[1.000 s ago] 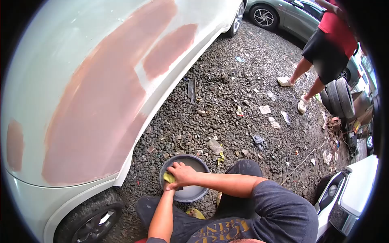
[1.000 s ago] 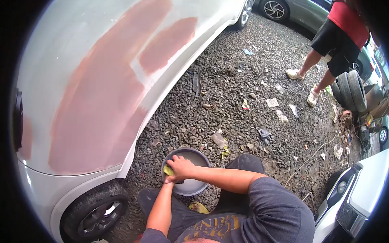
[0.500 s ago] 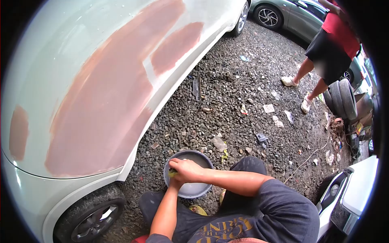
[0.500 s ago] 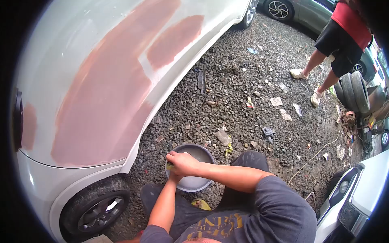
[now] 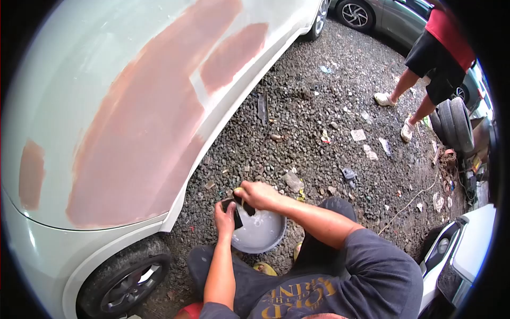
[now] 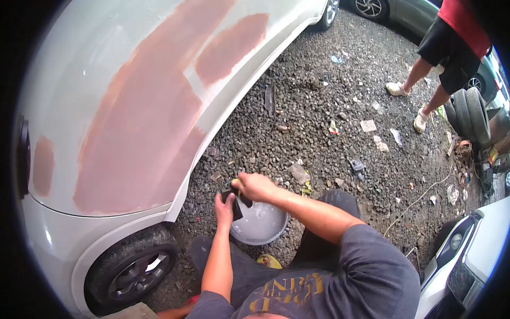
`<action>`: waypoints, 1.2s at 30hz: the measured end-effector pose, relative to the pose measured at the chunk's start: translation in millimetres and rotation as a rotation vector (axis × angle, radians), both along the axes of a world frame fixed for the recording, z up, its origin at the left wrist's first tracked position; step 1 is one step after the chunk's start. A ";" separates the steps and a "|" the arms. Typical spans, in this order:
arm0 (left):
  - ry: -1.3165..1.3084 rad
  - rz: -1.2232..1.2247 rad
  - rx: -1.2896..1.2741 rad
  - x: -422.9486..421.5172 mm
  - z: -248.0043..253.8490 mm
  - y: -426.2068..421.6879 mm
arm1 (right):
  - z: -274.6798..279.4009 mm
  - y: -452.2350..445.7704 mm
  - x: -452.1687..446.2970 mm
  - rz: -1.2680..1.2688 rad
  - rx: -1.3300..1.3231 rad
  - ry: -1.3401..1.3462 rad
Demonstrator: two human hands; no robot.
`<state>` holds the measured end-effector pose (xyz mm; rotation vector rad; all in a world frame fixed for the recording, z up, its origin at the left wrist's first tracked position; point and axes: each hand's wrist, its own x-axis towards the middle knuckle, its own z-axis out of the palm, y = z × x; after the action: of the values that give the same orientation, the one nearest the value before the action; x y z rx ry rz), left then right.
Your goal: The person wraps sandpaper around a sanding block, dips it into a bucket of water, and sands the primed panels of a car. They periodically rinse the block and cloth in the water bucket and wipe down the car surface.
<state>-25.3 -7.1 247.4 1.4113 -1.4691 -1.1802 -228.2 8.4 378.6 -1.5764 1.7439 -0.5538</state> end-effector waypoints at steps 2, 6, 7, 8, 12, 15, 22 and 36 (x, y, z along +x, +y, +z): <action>-0.118 0.188 0.030 -4.8 28.1 -0.8 | -31.1 -4.8 -11.9 0.117 0.133 0.157; 0.048 0.216 0.022 2.6 10.8 -9.6 | -113.4 10.3 -1.4 0.329 0.359 0.282; 0.055 0.214 0.070 1.3 15.2 -7.7 | -128.2 18.0 8.9 0.318 0.387 0.258; 0.063 0.212 0.119 -1.5 20.6 -4.6 | -146.1 27.5 18.0 0.325 0.380 0.261; 0.129 0.173 0.244 -17.2 22.8 4.3 | -196.2 54.7 34.5 0.536 0.507 0.411; 0.272 0.137 0.295 -22.2 23.0 13.8 | -198.2 42.3 37.6 0.941 0.596 0.485; 0.425 0.214 0.391 -7.3 14.7 11.6 | -259.4 54.7 55.3 1.094 0.670 0.499; 0.454 0.114 0.415 5.6 22.6 1.3 | -175.0 23.4 51.3 0.785 0.383 0.200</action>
<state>-19.7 -5.8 270.0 1.3469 -0.8498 -1.6653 -176.9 31.8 203.7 -1.8828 1.1148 0.3106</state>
